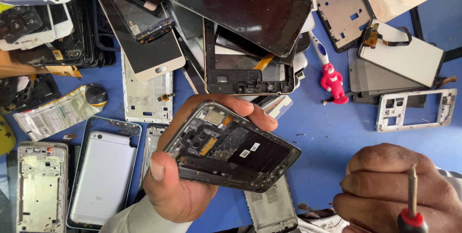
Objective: The person uses a screwdriver to unscrew and adjust components inside a disassembled smartphone. The person holds the phone with one hand and manipulates internal parts with the other, occasionally repositioning the device on the workbench.
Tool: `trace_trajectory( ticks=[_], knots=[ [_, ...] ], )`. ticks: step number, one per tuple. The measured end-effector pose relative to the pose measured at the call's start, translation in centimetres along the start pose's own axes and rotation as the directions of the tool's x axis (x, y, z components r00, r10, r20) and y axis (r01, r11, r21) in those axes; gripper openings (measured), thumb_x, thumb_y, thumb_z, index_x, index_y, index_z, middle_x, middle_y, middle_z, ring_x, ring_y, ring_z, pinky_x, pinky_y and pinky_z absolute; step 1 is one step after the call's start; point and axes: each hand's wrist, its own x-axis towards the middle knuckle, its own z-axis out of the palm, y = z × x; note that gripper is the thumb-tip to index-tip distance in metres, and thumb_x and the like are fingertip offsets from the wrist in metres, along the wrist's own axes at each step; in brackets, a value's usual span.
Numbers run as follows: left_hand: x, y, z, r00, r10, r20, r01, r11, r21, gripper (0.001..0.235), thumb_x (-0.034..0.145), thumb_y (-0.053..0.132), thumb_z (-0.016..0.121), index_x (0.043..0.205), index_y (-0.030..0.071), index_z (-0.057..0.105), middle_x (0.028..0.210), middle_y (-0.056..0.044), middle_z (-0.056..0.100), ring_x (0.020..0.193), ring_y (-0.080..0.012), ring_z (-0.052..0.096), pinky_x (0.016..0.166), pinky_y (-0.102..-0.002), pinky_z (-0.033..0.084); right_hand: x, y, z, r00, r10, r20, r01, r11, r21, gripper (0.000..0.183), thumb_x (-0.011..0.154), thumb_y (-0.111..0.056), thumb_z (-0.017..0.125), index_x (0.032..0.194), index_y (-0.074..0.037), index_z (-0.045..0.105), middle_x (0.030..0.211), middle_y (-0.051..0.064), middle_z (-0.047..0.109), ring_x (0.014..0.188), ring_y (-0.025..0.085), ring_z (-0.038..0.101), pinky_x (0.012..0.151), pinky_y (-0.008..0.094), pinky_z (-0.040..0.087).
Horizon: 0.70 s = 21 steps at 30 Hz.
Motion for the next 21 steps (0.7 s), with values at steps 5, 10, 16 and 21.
trace_trajectory(
  ticks=[5, 10, 16, 21],
  knots=[
    [-0.2, -0.1, -0.1, 1.0, 0.001, -0.001, -0.001, 1.0, -0.001, 0.109, 0.078, 0.083, 0.066, 0.128, -0.012, 0.045, 0.12, -0.035, 0.06, 0.118, -0.042, 0.063, 0.098, -0.058, 0.06, 0.6, -0.3, 0.1, 1.0, 0.0, -0.026, 0.001, 1.0, 0.031, 0.023, 0.085, -0.024, 0.077, 0.077, -0.006, 0.064, 0.07, 0.002, 0.066, 0.066, 0.02, 0.066, 0.06, 0.031, 0.053],
    [-0.1, -0.3, 0.1, 1.0, 0.016, -0.021, -0.017, 1.0, -0.008, 0.11, 0.079, 0.082, 0.066, 0.129, -0.014, 0.044, 0.12, -0.033, 0.058, 0.119, -0.0424, 0.063, 0.097, -0.06, 0.061, 1.5, -0.7, 0.3, 0.995, 0.028, -0.095, -0.032, 0.999, -0.043, 0.024, 0.081, -0.025, 0.079, 0.078, -0.006, 0.064, 0.07, 0.004, 0.064, 0.066, 0.021, 0.067, 0.062, 0.032, 0.056],
    [-0.2, -0.3, 0.1, 1.0, -0.008, -0.025, 0.008, 1.0, -0.01, 0.111, 0.078, 0.082, 0.066, 0.129, -0.015, 0.044, 0.12, -0.033, 0.06, 0.119, -0.0429, 0.063, 0.097, -0.06, 0.06, 1.3, -0.6, 0.2, 0.995, 0.065, -0.071, -0.064, 0.998, 0.013, 0.024, 0.081, -0.026, 0.079, 0.078, -0.006, 0.065, 0.069, 0.004, 0.064, 0.066, 0.02, 0.067, 0.062, 0.031, 0.054],
    [-0.2, -0.2, 0.1, 1.0, -0.017, -0.013, 0.017, 1.0, -0.021, 0.111, 0.079, 0.082, 0.066, 0.129, -0.015, 0.043, 0.119, -0.035, 0.06, 0.12, -0.0441, 0.063, 0.099, -0.062, 0.06, 0.5, -0.7, 0.4, 0.997, 0.041, -0.065, -0.044, 0.998, -0.047, 0.027, 0.084, -0.03, 0.079, 0.077, -0.008, 0.065, 0.069, 0.002, 0.064, 0.065, 0.019, 0.067, 0.062, 0.03, 0.056]
  ],
)
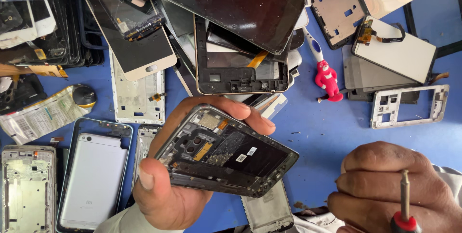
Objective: The person uses a screwdriver to unscrew and adjust components inside a disassembled smartphone. The person holds the phone with one hand and manipulates internal parts with the other, occasionally repositioning the device on the workbench.
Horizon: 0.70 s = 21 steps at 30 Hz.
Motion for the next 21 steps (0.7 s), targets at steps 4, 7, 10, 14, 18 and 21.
trace_trajectory(
  ticks=[4, 7, 10, 14, 18, 21],
  knots=[
    [0.0, 0.0, 0.0, 1.0, 0.009, -0.013, -0.009, 1.0, 0.004, 0.112, 0.078, 0.081, 0.067, 0.128, -0.015, 0.042, 0.12, -0.033, 0.058, 0.122, -0.0442, 0.062, 0.099, -0.062, 0.06, 0.5, -0.4, -0.3, 0.999, 0.051, 0.019, -0.05, 0.999, -0.006, 0.027, 0.08, -0.032, 0.077, 0.075, -0.008, 0.065, 0.066, 0.003, 0.062, 0.064, 0.019, 0.067, 0.06, 0.029, 0.053],
    [0.1, -0.2, 0.0, 1.0, -0.001, -0.016, 0.001, 1.0, 0.005, 0.112, 0.078, 0.082, 0.067, 0.128, -0.016, 0.042, 0.12, -0.034, 0.058, 0.121, -0.0444, 0.062, 0.098, -0.062, 0.06, 0.9, -0.4, -0.3, 1.0, 0.029, -0.003, -0.029, 0.999, -0.028, 0.026, 0.08, -0.03, 0.077, 0.073, -0.009, 0.063, 0.066, 0.002, 0.062, 0.063, 0.019, 0.066, 0.061, 0.028, 0.052],
    [0.0, -0.1, 0.1, 1.0, 0.007, -0.017, -0.007, 1.0, 0.006, 0.112, 0.078, 0.082, 0.067, 0.129, -0.015, 0.042, 0.12, -0.033, 0.058, 0.121, -0.044, 0.062, 0.098, -0.062, 0.06, 1.5, 0.0, -0.5, 0.997, -0.073, 0.025, 0.074, 0.995, -0.06, 0.022, 0.077, -0.025, 0.076, 0.074, -0.008, 0.064, 0.065, 0.001, 0.061, 0.063, 0.019, 0.067, 0.062, 0.028, 0.054],
    [0.0, 0.2, 0.2, 1.0, 0.006, -0.008, -0.006, 1.0, 0.003, 0.112, 0.078, 0.082, 0.066, 0.129, -0.015, 0.043, 0.119, -0.034, 0.059, 0.121, -0.0436, 0.062, 0.098, -0.061, 0.06, 2.1, 0.0, -0.5, 0.997, -0.071, 0.022, 0.071, 0.997, -0.02, 0.021, 0.073, -0.022, 0.077, 0.073, -0.007, 0.063, 0.064, 0.001, 0.061, 0.062, 0.018, 0.066, 0.061, 0.028, 0.054],
    [0.3, 0.1, 0.4, 1.0, -0.022, 0.01, 0.022, 1.0, 0.012, 0.112, 0.078, 0.082, 0.066, 0.129, -0.014, 0.043, 0.12, -0.036, 0.06, 0.118, -0.0436, 0.063, 0.098, -0.06, 0.059, 2.4, 0.0, -0.2, 0.994, -0.07, -0.085, 0.071, 0.997, 0.011, 0.021, 0.067, -0.02, 0.078, 0.071, -0.007, 0.061, 0.064, 0.0, 0.061, 0.061, 0.017, 0.065, 0.062, 0.027, 0.055],
    [0.2, 0.3, 0.4, 1.0, 0.017, -0.015, -0.017, 1.0, 0.017, 0.111, 0.078, 0.082, 0.067, 0.128, -0.015, 0.042, 0.12, -0.035, 0.056, 0.121, -0.0433, 0.062, 0.097, -0.061, 0.06, 2.8, 0.3, -0.3, 0.987, -0.157, -0.045, 0.158, 0.987, 0.008, 0.023, 0.061, -0.024, 0.074, 0.07, -0.006, 0.063, 0.062, 0.001, 0.058, 0.059, 0.017, 0.065, 0.062, 0.027, 0.055]
  ],
)
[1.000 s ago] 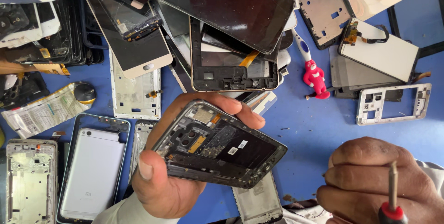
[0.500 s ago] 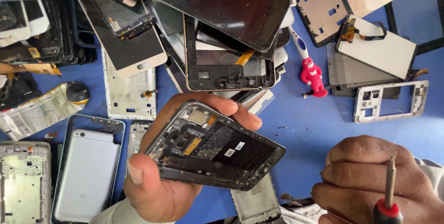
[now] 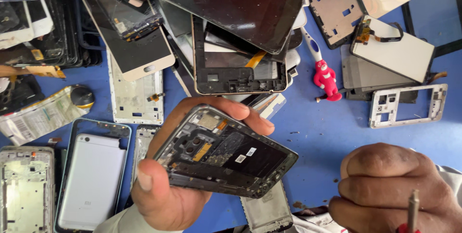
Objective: The person uses a screwdriver to unscrew and adjust components inside a disassembled smartphone. The person holds the phone with one hand and manipulates internal parts with the other, occasionally repositioning the device on the workbench.
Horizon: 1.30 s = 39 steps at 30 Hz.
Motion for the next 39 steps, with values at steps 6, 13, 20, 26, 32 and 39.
trace_trajectory(
  ticks=[6, 13, 20, 26, 32, 39],
  knots=[
    [0.1, -0.2, -0.1, 0.999, -0.035, 0.03, 0.035, 0.999, 0.004, 0.112, 0.078, 0.083, 0.066, 0.129, -0.014, 0.043, 0.119, -0.039, 0.06, 0.115, -0.0435, 0.065, 0.096, -0.059, 0.061, -2.9, -1.1, 0.9, 0.99, 0.124, -0.074, -0.129, 0.989, -0.067, 0.02, 0.062, -0.018, 0.079, 0.065, -0.008, 0.061, 0.061, 0.0, 0.059, 0.06, 0.016, 0.065, 0.062, 0.026, 0.055],
    [-0.1, -0.1, -0.2, 1.0, -0.023, 0.012, 0.023, 1.0, 0.001, 0.112, 0.078, 0.083, 0.066, 0.13, -0.014, 0.044, 0.119, -0.039, 0.061, 0.112, -0.0425, 0.066, 0.094, -0.057, 0.061, -5.2, 1.0, 0.2, 0.996, -0.082, 0.037, 0.082, 0.997, 0.0, 0.019, 0.062, -0.018, 0.078, 0.062, -0.005, 0.063, 0.063, 0.0, 0.061, 0.06, 0.013, 0.066, 0.061, 0.023, 0.054],
    [0.0, -0.2, -0.2, 1.0, -0.016, 0.016, 0.016, 1.0, 0.016, 0.111, 0.078, 0.083, 0.065, 0.129, -0.014, 0.044, 0.119, -0.039, 0.061, 0.113, -0.0421, 0.066, 0.095, -0.058, 0.061, -3.7, 0.4, -0.2, 0.998, -0.018, 0.052, 0.017, 0.999, 0.028, 0.021, 0.06, -0.021, 0.076, 0.065, -0.004, 0.064, 0.063, 0.001, 0.059, 0.064, 0.015, 0.066, 0.06, 0.022, 0.055],
    [-0.1, -0.4, -0.3, 1.0, 0.003, -0.004, -0.003, 0.999, 0.037, 0.111, 0.079, 0.083, 0.064, 0.127, -0.014, 0.045, 0.12, -0.036, 0.059, 0.117, -0.042, 0.064, 0.098, -0.058, 0.06, -5.4, 0.4, -0.5, 0.992, -0.062, 0.108, 0.062, 0.998, -0.005, 0.017, 0.065, -0.013, 0.079, 0.065, -0.004, 0.064, 0.063, 0.0, 0.06, 0.064, 0.014, 0.067, 0.059, 0.022, 0.054],
    [0.1, 0.1, -0.2, 0.999, 0.01, 0.05, -0.013, 0.998, 0.067, 0.107, 0.082, 0.084, 0.06, 0.13, -0.01, 0.045, 0.121, -0.035, 0.061, 0.115, -0.0392, 0.064, 0.1, -0.053, 0.058, -0.7, 0.4, 1.2, 0.984, 0.044, -0.174, -0.023, 0.993, 0.118, 0.012, 0.081, -0.008, 0.073, 0.075, -0.008, 0.063, 0.068, 0.003, 0.066, 0.06, 0.019, 0.065, 0.062, 0.03, 0.059],
    [0.2, -0.7, -0.7, 0.982, 0.125, 0.141, -0.137, 0.987, 0.081, 0.101, 0.087, 0.082, 0.056, 0.133, -0.007, 0.045, 0.123, -0.03, 0.06, 0.119, -0.0331, 0.062, 0.101, -0.049, 0.058, 3.7, 2.4, 2.9, 0.946, -0.178, -0.271, 0.196, 0.98, 0.041, 0.042, 0.109, -0.036, 0.045, 0.101, 0.001, 0.061, 0.077, 0.006, 0.061, 0.062, 0.021, 0.06, 0.059, 0.038, 0.047]
  ],
)
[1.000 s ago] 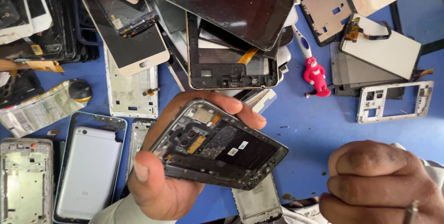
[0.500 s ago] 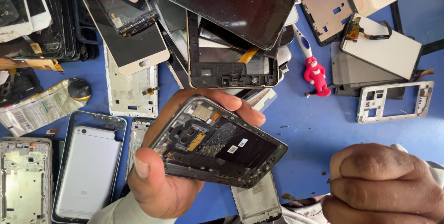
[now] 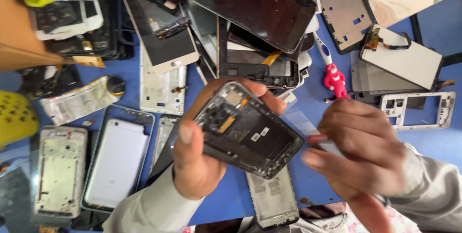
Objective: The person uses a screwdriver to unscrew and adjust components inside a disassembled smartphone. The person holds the phone with one hand and manipulates internal parts with the other, occasionally repositioning the device on the workbench.
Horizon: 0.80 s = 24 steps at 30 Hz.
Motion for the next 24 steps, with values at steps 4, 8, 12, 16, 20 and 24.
trace_trajectory(
  ticks=[4, 8, 12, 16, 20, 24],
  knots=[
    [-0.5, -0.7, 0.1, 0.997, 0.063, 0.035, -0.061, 0.997, -0.055, 0.097, 0.094, 0.079, 0.056, 0.139, -0.006, 0.045, 0.125, -0.028, 0.061, 0.117, -0.0304, 0.063, 0.104, -0.045, 0.056, -2.9, 1.1, 0.7, 0.992, -0.13, 0.001, 0.129, 0.987, -0.095, 0.059, 0.11, -0.049, 0.034, 0.104, 0.0, 0.066, 0.079, 0.008, 0.062, 0.071, 0.025, 0.059, 0.064, 0.04, 0.049],
    [-1.0, -0.8, 0.1, 0.989, 0.123, 0.077, -0.121, 0.992, -0.041, 0.096, 0.095, 0.082, 0.049, 0.14, -0.003, 0.046, 0.123, -0.025, 0.061, 0.112, -0.027, 0.062, 0.101, -0.042, 0.053, -3.8, 0.1, 0.6, 0.989, -0.139, 0.045, 0.145, 0.973, -0.178, 0.039, 0.109, -0.036, 0.048, 0.103, -0.002, 0.066, 0.091, 0.011, 0.071, 0.079, 0.025, 0.065, 0.07, 0.04, 0.053],
    [-1.1, -1.3, -0.2, 0.982, 0.156, 0.102, -0.145, 0.984, -0.107, 0.096, 0.097, 0.083, 0.046, 0.141, -0.002, 0.047, 0.123, -0.023, 0.062, 0.113, -0.0245, 0.06, 0.103, -0.039, 0.051, -2.7, -0.5, 1.3, 0.972, -0.209, 0.11, 0.228, 0.952, -0.203, 0.022, 0.104, -0.027, 0.065, 0.105, -0.006, 0.068, 0.102, 0.009, 0.074, 0.088, 0.022, 0.069, 0.073, 0.037, 0.053],
    [-1.0, -1.9, -0.5, 0.982, 0.161, 0.094, -0.149, 0.981, -0.125, 0.096, 0.096, 0.083, 0.045, 0.141, -0.002, 0.047, 0.124, -0.023, 0.062, 0.113, -0.0251, 0.061, 0.106, -0.04, 0.053, -2.7, -0.4, 1.9, 0.969, -0.224, 0.105, 0.244, 0.934, -0.26, 0.016, 0.1, -0.02, 0.072, 0.111, -0.008, 0.071, 0.107, 0.007, 0.075, 0.092, 0.02, 0.069, 0.078, 0.036, 0.051],
    [-0.8, -1.8, -0.7, 0.983, 0.173, 0.055, -0.167, 0.981, -0.099, 0.092, 0.098, 0.079, 0.046, 0.139, -0.003, 0.047, 0.123, -0.024, 0.063, 0.113, -0.028, 0.065, 0.103, -0.042, 0.055, -3.7, -0.6, 1.5, 0.985, -0.115, 0.128, 0.15, 0.939, -0.309, 0.019, 0.098, -0.022, 0.073, 0.113, -0.01, 0.071, 0.111, 0.006, 0.074, 0.096, 0.021, 0.068, 0.084, 0.039, 0.05],
    [-0.6, -1.1, -0.5, 0.98, 0.2, 0.011, -0.2, 0.979, 0.04, 0.077, 0.109, 0.063, 0.046, 0.14, -0.007, 0.049, 0.12, -0.028, 0.065, 0.111, -0.0317, 0.067, 0.106, -0.046, 0.058, -3.8, -0.7, 1.5, 0.994, -0.053, 0.1, 0.081, 0.949, -0.304, 0.02, 0.096, -0.019, 0.076, 0.114, -0.01, 0.07, 0.116, 0.006, 0.073, 0.104, 0.021, 0.069, 0.09, 0.041, 0.048]
  ],
)
